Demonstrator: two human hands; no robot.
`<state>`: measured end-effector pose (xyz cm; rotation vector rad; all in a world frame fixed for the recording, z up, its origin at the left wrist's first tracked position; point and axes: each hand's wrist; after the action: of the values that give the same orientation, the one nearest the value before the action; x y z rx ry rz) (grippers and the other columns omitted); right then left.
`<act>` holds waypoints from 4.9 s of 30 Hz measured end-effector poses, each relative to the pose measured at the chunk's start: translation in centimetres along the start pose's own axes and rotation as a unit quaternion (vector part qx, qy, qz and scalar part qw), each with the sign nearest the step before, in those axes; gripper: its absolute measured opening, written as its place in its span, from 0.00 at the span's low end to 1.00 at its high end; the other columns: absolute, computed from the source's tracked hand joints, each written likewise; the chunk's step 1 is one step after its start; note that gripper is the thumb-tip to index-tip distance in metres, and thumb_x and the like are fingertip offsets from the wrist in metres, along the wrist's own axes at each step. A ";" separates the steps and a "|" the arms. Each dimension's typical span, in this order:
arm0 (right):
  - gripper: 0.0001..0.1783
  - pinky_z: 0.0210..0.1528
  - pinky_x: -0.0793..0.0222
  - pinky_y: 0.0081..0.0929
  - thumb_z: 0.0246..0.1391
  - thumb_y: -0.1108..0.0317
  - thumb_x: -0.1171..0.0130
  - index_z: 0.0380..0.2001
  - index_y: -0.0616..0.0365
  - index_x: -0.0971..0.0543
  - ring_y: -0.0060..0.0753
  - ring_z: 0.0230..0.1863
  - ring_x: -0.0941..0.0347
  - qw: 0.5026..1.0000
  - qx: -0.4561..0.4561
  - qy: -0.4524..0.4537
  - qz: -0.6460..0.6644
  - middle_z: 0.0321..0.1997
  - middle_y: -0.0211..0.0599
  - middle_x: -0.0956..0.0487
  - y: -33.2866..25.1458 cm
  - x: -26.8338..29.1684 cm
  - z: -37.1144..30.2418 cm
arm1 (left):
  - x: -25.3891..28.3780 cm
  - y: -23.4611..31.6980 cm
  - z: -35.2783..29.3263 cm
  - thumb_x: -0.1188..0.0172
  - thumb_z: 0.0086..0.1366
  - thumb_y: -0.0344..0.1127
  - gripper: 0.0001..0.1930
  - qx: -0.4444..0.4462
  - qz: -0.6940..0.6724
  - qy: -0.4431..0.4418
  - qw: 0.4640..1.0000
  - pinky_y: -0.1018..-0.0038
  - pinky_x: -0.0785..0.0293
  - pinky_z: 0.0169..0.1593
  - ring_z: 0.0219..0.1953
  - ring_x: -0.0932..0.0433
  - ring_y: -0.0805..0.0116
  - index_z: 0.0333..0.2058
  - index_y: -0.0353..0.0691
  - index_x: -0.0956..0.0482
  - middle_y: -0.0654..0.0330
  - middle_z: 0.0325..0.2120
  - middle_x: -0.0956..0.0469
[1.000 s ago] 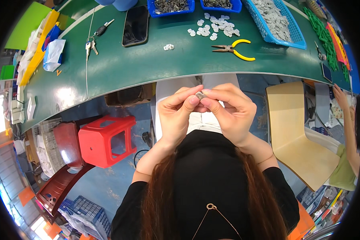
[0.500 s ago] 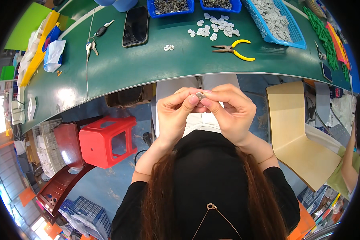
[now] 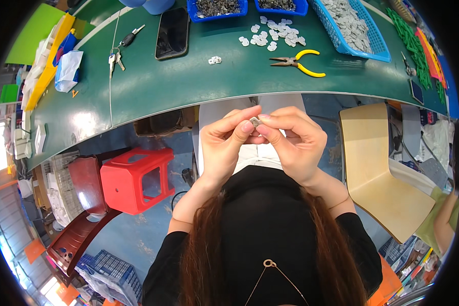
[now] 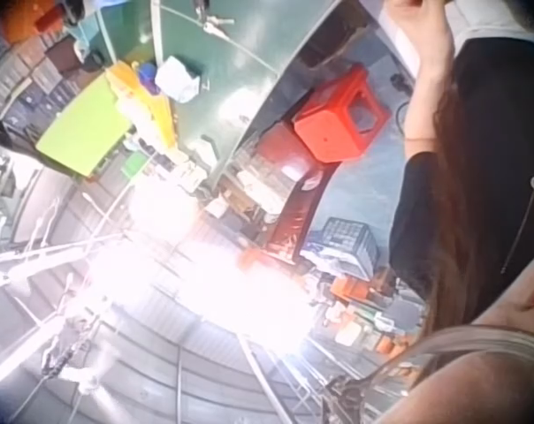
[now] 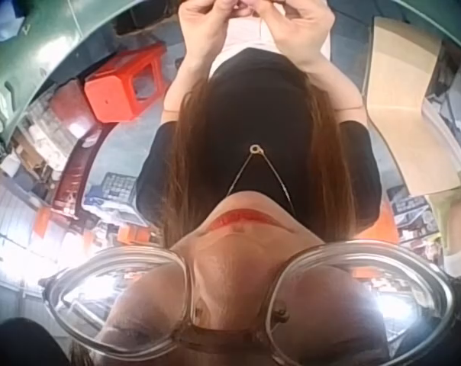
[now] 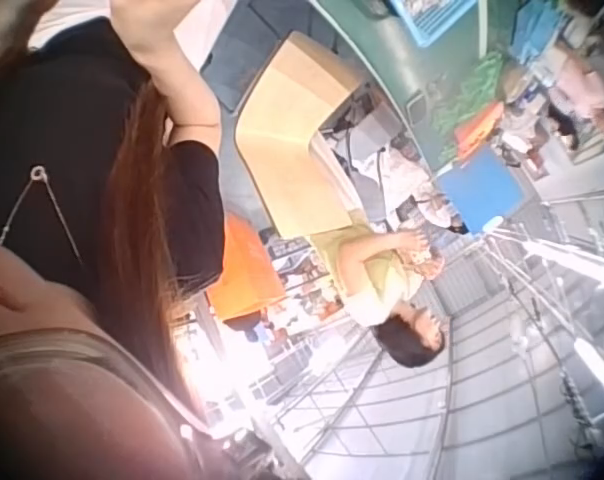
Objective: Assembling small metal and plastic components using pliers at a workbench.
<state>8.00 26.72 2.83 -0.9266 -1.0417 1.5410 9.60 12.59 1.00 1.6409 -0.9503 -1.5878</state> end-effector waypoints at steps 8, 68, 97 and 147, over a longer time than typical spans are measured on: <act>0.09 0.33 0.29 0.18 0.47 0.85 0.41 0.34 0.68 0.21 0.25 0.33 0.27 0.999 0.027 -0.018 -0.013 0.33 0.40 0.24 0.3 0.3 0.1 | 0.7 -0.3 0.3 0.43 0.63 0.32 0.12 -0.029 0.003 -0.040 0.999 0.77 0.20 0.38 0.33 0.21 0.69 0.42 0.30 0.22 0.56 0.34 0.25; 0.08 0.29 0.28 0.20 0.47 0.85 0.41 0.33 0.69 0.21 0.25 0.28 0.27 0.995 -0.081 -0.001 0.051 0.33 0.43 0.24 1.5 0.2 3.9 | 0.6 -0.3 3.3 0.40 0.61 0.30 0.08 -0.044 0.014 0.071 0.996 0.79 0.23 0.37 0.30 0.21 0.73 0.35 0.31 0.21 0.57 0.30 0.20; 0.08 0.30 0.30 0.17 0.49 0.83 0.43 0.36 0.69 0.21 0.24 0.32 0.27 0.986 -0.146 -0.032 0.074 0.34 0.41 0.24 1.8 0.4 6.7 | 1.2 0.3 5.7 0.42 0.62 0.31 0.08 -0.020 -0.028 0.070 0.997 0.78 0.21 0.34 0.28 0.21 0.73 0.33 0.31 0.24 0.57 0.28 0.21; 0.26 0.27 0.34 0.26 0.27 0.62 0.27 0.33 0.61 0.23 0.36 0.27 0.30 0.821 0.230 -0.269 -0.447 0.31 0.39 0.27 -7.7 5.0 11.8 | 2.1 3.9 3.6 0.37 0.56 0.24 0.04 -0.248 0.189 0.034 0.949 0.77 0.27 0.35 0.30 0.23 0.70 0.30 0.32 0.23 0.57 0.28 0.22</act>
<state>-1.53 30.61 13.70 0.3742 -1.1606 1.1278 5.75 8.85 3.03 1.0818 -0.7011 -1.3545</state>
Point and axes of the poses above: each hand's wrist, its own z-axis towards the middle knuckle, its own x-axis out of the back of the hand, y = z × x
